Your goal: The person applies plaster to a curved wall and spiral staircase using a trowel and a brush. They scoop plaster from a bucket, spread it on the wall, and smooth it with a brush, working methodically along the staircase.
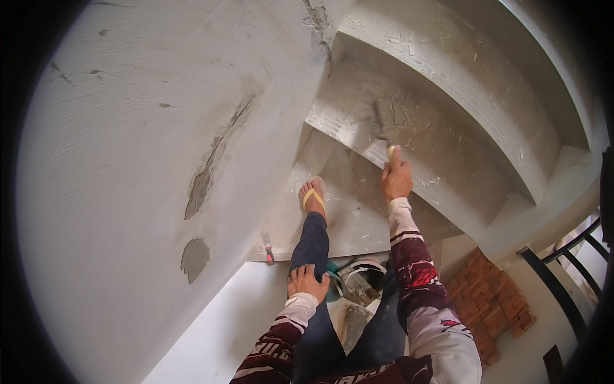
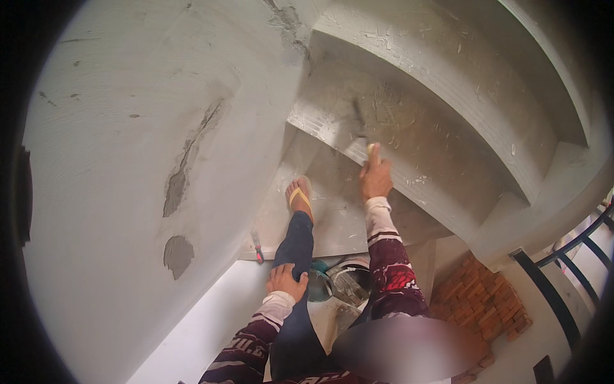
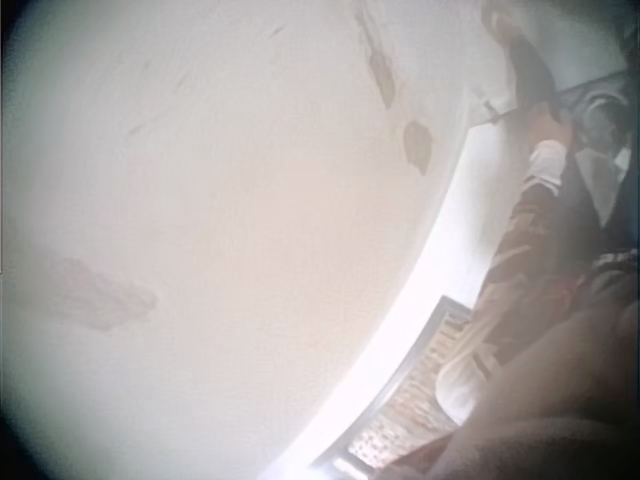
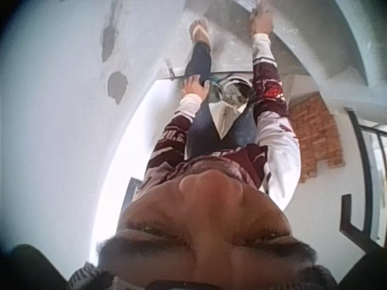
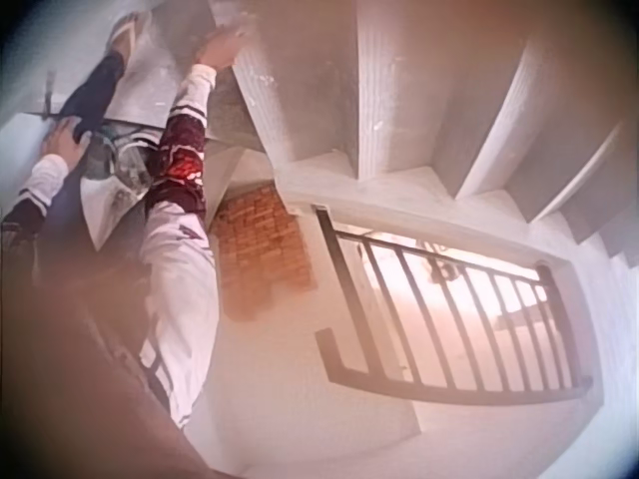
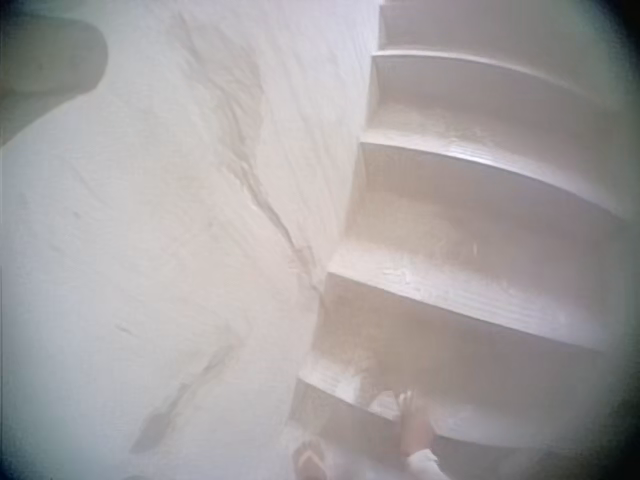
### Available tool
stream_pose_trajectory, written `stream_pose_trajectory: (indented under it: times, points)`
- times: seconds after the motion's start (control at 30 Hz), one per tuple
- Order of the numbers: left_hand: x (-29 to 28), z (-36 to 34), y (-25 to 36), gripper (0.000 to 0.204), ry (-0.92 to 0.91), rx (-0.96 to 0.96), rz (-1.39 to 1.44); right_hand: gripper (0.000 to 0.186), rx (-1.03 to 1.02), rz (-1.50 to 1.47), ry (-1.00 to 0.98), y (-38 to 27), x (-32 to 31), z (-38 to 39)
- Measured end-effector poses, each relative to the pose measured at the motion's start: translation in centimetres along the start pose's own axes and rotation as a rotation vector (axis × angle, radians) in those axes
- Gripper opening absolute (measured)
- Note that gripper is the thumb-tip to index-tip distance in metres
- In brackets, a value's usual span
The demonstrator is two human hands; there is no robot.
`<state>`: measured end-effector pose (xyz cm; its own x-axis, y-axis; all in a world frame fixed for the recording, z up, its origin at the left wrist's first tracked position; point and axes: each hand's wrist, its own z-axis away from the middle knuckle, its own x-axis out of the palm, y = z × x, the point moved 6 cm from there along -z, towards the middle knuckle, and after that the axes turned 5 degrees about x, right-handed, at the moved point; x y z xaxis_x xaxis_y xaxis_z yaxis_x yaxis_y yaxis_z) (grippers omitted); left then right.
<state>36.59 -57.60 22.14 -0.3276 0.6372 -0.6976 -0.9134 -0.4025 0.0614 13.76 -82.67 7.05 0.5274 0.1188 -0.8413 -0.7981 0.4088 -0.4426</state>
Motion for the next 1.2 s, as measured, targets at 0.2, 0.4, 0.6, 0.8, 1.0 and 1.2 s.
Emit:
stream_pose_trajectory:
  times: [0.2, 0.4, 0.6, 0.8, 1.0, 1.2]
  points:
    - [0.0, -0.3, 0.7, 0.049, -0.011, 0.011, -0.016, 0.053, -0.276, 0.040, -0.239, -8.0, 3.0, 2.8]
    - [0.1, -0.1, 0.1, 0.050, -0.010, 0.006, 0.019, 0.049, -0.079, 0.081, -0.125, -6.3, 1.5, -2.1]
    - [0.0, -0.3, 0.1, 0.049, 0.008, -0.007, -0.004, 0.048, -0.073, -0.424, 0.088, -5.3, 1.3, -3.5]
    - [-0.2, -0.6, 0.3, 0.050, -0.001, 0.026, -0.009, 0.049, 0.153, -0.911, -0.145, -11.6, 8.0, -6.1]
    - [-0.6, -0.6, 0.2, 0.051, -0.018, -0.001, -0.022, 0.055, 0.201, -0.755, -0.091, -17.1, 5.8, -6.4]
    - [-1.3, -1.0, 0.4, 0.051, -0.021, 0.009, -0.006, 0.061, 0.102, -0.673, -0.023, -18.0, 4.2, -5.7]
